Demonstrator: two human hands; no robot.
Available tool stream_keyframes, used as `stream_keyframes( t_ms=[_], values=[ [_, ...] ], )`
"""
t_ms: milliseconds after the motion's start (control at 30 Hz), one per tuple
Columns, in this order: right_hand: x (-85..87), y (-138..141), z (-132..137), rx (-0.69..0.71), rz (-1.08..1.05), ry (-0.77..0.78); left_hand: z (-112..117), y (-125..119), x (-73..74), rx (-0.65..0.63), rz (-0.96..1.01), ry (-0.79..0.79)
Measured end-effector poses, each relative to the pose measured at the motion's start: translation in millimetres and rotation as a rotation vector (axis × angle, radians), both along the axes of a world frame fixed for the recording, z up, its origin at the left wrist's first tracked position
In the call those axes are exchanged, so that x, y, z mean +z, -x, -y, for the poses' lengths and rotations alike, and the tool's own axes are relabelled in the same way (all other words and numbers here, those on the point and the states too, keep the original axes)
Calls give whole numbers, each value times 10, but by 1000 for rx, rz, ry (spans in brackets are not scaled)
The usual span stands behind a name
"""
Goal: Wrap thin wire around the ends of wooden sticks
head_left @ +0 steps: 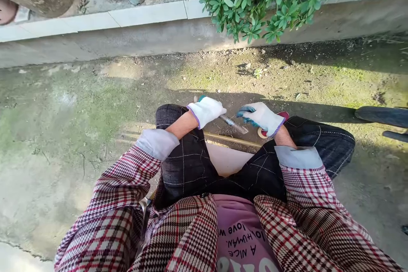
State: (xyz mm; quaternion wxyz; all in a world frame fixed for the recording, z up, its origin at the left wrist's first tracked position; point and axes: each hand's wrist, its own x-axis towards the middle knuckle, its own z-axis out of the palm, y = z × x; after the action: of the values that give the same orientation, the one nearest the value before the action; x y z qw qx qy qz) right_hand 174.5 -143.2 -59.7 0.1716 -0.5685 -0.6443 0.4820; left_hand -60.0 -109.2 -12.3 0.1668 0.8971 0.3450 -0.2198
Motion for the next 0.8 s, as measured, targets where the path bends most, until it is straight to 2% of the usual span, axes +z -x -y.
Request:
stream_keyframes(
  t_ms=[133, 233, 300, 400, 467, 567, 667, 733, 800],
  values=[
    [2, 48, -36, -36, -130, 78, -44, -14, -68, 103, 65, -19],
    [7, 140, -28, -185, -293, 179, -91, -72, -164, 260, 231, 16],
    [13, 210, -15, -261, -332, 184, -136, -100, -224, 394, 325, 30],
    [16, 291, 10, -242, -269, 154, -197, -112, -325, 557, 394, 45],
    [9, 318, 35, -173, -177, 146, -224, -103, -400, 604, 347, 24],
    [3, 331, 89, -23, -4, 111, -242, -62, -494, 594, 173, -48],
    [43, 319, 137, 161, 189, -4, -238, -8, -519, 556, 15, -114],
    [91, 287, 150, 232, 262, -74, -217, 5, -506, 487, -87, -129],
    [130, 226, 139, 215, 278, -106, -171, -17, -493, 357, -205, -78]
  ],
)
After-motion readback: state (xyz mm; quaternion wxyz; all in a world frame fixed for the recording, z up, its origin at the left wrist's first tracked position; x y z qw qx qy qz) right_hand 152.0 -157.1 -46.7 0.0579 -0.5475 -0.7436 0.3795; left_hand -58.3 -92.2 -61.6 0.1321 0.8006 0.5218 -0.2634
